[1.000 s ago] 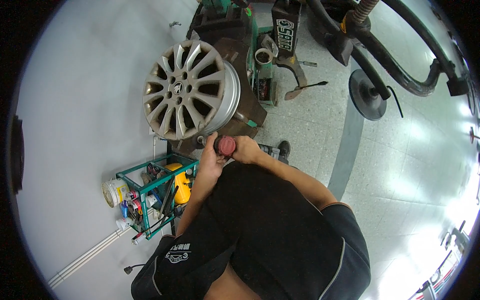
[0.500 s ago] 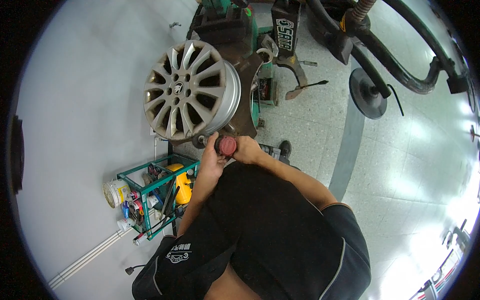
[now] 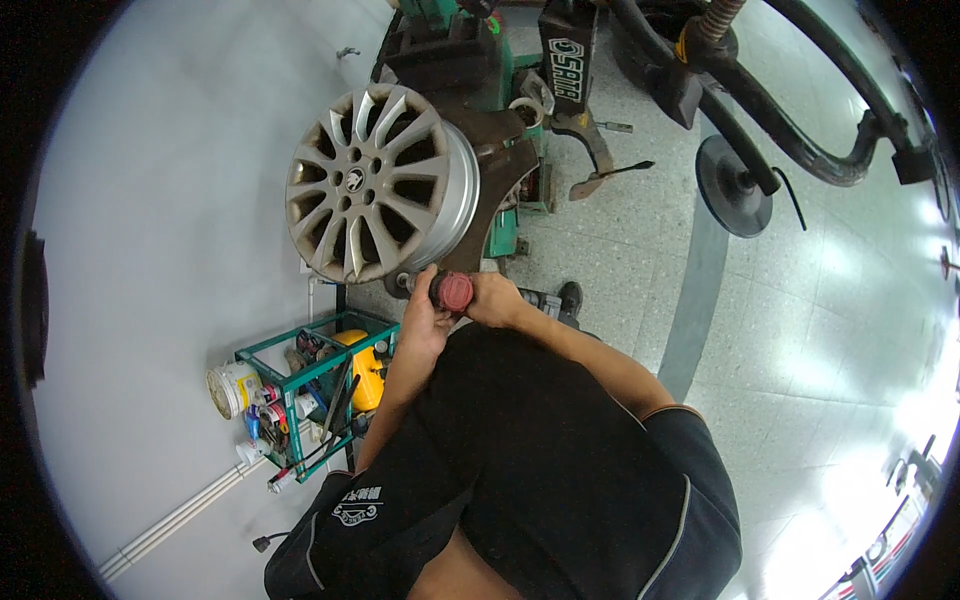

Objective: Using a power tool to service or adjust a wheel rim mounted on a tire changer.

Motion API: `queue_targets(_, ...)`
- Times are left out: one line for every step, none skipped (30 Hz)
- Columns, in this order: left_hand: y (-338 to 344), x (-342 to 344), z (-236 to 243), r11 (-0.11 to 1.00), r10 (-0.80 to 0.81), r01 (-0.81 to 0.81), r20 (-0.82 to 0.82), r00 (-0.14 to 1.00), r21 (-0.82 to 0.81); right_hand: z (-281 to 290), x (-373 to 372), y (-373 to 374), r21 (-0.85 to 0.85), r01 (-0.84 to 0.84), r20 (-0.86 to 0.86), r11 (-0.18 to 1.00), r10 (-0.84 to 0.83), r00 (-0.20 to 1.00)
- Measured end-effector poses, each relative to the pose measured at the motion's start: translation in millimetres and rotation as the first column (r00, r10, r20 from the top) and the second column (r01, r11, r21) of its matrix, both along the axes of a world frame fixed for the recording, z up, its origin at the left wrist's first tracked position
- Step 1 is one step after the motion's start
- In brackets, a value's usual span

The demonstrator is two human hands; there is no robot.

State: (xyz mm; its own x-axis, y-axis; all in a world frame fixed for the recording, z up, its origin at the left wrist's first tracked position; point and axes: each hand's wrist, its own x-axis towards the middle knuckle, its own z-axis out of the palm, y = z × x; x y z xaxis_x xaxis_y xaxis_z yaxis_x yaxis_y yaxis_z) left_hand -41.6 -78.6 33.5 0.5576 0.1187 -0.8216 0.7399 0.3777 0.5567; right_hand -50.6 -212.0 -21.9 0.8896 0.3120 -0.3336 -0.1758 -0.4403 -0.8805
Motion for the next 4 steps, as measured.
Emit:
queue_targets(2,0,-3,1.000,-0.003,0.003,0.004,1.000,-0.004,-1,0,0,-0.008,-0.005,0.007,1.000,0.005,1.000)
queue_targets(5,-1,-8,1.000,-0.003,0.003,0.004,1.000,-0.005,-2,0,0,-0.008,-0.005,0.007,1.000,0.005,1.000)
queue_targets(10,-1,-13,0.999,-0.040,0.040,-0.004,0.999,-0.012,-2,0,0,0.000,-0.002,0.003,1.000,0.002,1.000)
queue_targets(14,0,-17,0.997,-0.078,0.077,-0.013,0.997,-0.020,-3,0,0,0.008,0.001,-0.001,1.000,-0.001,1.000)
